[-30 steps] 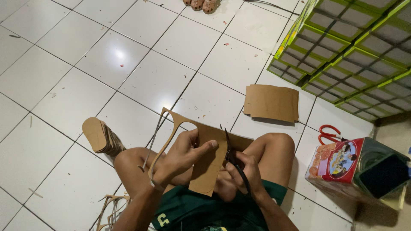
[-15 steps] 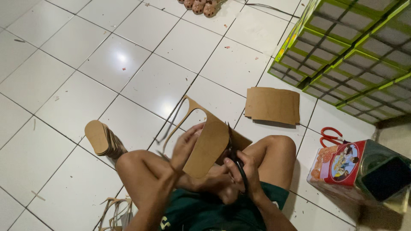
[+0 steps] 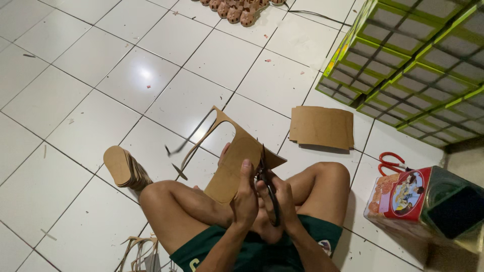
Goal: The person sits cross-legged on the workshop floor and cuts insole shapes from cardboard sheets using scissors, trimming around the outline and removing scrap strips. They set trimmed insoles onto a stack beside them and continue cutting more pieces from the remaining cardboard.
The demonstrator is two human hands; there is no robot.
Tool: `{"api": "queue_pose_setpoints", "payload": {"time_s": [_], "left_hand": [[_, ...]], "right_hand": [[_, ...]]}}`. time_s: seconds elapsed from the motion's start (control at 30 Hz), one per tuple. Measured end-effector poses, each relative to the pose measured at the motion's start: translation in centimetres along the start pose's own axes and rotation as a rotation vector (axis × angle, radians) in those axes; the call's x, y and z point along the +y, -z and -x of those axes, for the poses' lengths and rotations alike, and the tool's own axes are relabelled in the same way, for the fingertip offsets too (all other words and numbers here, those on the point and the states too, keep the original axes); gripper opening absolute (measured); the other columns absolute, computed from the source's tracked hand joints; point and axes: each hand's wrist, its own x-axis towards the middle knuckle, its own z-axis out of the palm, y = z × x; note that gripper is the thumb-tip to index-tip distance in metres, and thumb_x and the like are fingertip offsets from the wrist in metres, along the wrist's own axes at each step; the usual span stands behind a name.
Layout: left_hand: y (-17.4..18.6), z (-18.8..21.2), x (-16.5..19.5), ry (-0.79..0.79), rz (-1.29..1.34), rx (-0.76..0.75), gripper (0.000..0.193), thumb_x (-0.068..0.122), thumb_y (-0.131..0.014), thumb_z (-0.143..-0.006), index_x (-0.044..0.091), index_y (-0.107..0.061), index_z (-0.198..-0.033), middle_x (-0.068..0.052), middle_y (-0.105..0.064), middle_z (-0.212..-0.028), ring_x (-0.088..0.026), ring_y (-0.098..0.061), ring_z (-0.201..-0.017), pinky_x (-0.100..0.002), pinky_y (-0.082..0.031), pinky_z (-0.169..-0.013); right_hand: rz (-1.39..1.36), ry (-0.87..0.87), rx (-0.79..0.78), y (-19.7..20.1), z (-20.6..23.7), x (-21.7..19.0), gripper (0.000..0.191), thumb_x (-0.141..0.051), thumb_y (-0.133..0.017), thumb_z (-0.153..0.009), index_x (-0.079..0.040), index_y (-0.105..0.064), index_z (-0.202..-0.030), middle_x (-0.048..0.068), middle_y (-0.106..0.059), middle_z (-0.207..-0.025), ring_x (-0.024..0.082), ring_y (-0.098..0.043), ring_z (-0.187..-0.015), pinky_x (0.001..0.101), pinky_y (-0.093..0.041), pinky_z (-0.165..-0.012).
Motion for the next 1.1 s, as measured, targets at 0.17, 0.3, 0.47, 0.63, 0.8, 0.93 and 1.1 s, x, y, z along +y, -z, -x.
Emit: {"api": "queue_pose_setpoints", "payload": {"time_s": [0.17, 0.3, 0.47, 0.63, 0.8, 0.93, 1.1], "left_hand": [[0.4, 0.9, -0.7, -0.011, -0.117, -0.047, 0.037, 0.019, -0.058, -0.109, -0.007, -0.057, -0.135, -0.014, -0.066, -0.103, -0.014, -0.063, -0.085, -0.023, -0.053, -0.067], [0.1, 1.4, 0.3, -0.127, -0.146, -0.056, 0.048, 0.015, -0.058, -0.101, 0.005, -0.044, -0.146, -0.010, -0.067, -0.113, -0.012, -0.067, -0.094, -0.021, -0.057, -0.074], [-0.4, 1.3, 1.8, -0.124, -0.137, -0.084, 0.053, 0.011, -0.060, -0.101, 0.005, -0.042, -0.150, -0.012, -0.066, -0.115, -0.016, -0.066, -0.098, -0.026, -0.057, -0.080], [0.1, 1.2, 2.2, -0.130, -0.057, -0.138, 0.055, 0.009, -0.061, -0.099, 0.003, -0.041, -0.150, -0.015, -0.060, -0.130, -0.020, -0.063, -0.115, -0.030, -0.057, -0.095], [0.4, 0.8, 2.2, -0.185, -0.129, -0.186, 0.055, 0.010, -0.062, -0.100, 0.003, -0.040, -0.150, -0.017, -0.057, -0.137, -0.023, -0.061, -0.123, -0.032, -0.057, -0.101], [0.7, 0.7, 2.5, -0.069, -0.078, -0.192, 0.059, 0.011, -0.063, -0.097, 0.005, -0.039, -0.151, -0.017, -0.057, -0.134, -0.023, -0.064, -0.117, -0.033, -0.059, -0.095], [1.2, 0.3, 2.8, -0.017, -0.053, -0.244, 0.061, 0.013, -0.063, -0.097, 0.005, -0.038, -0.152, -0.021, -0.060, -0.131, -0.026, -0.068, -0.110, -0.035, -0.062, -0.090]], "right_hand": [[-0.055, -0.042, -0.028, -0.1, -0.6, 0.0, 0.057, -0.057, -0.058, -0.098, 0.000, -0.063, -0.100, 0.003, -0.064, -0.075, 0.009, -0.056, -0.067, 0.0256, -0.047, -0.058], [-0.106, -0.023, -0.063, 0.3, -1.0, -0.2, 0.055, -0.054, -0.059, -0.101, 0.001, -0.064, -0.104, 0.004, -0.064, -0.080, 0.009, -0.057, -0.069, 0.0252, -0.048, -0.061], [-0.088, -0.041, -0.006, 0.6, -0.7, -1.0, 0.051, -0.049, -0.062, -0.098, 0.001, -0.067, -0.107, 0.003, -0.066, -0.076, 0.009, -0.057, -0.068, 0.0252, -0.048, -0.059], [-0.080, -0.118, -0.011, 0.9, -0.5, -1.2, 0.048, -0.047, -0.065, -0.095, 0.001, -0.070, -0.102, 0.003, -0.064, -0.068, 0.009, -0.057, -0.059, 0.0251, -0.047, -0.051], [-0.069, -0.148, -0.005, 1.2, -0.2, -0.9, 0.050, -0.048, -0.068, -0.094, 0.003, -0.069, -0.097, 0.003, -0.061, -0.062, 0.010, -0.057, -0.053, 0.0261, -0.045, -0.047], [-0.043, -0.103, -0.023, 1.5, -0.1, -1.1, 0.053, -0.051, -0.067, -0.093, 0.002, -0.069, -0.094, 0.002, -0.062, -0.059, 0.010, -0.059, -0.050, 0.0259, -0.046, -0.045], [-0.008, -0.114, -0.033, 1.7, -0.1, -1.4, 0.052, -0.052, -0.066, -0.092, 0.000, -0.070, -0.090, 0.001, -0.060, -0.055, 0.009, -0.057, -0.048, 0.0258, -0.043, -0.044]]}}
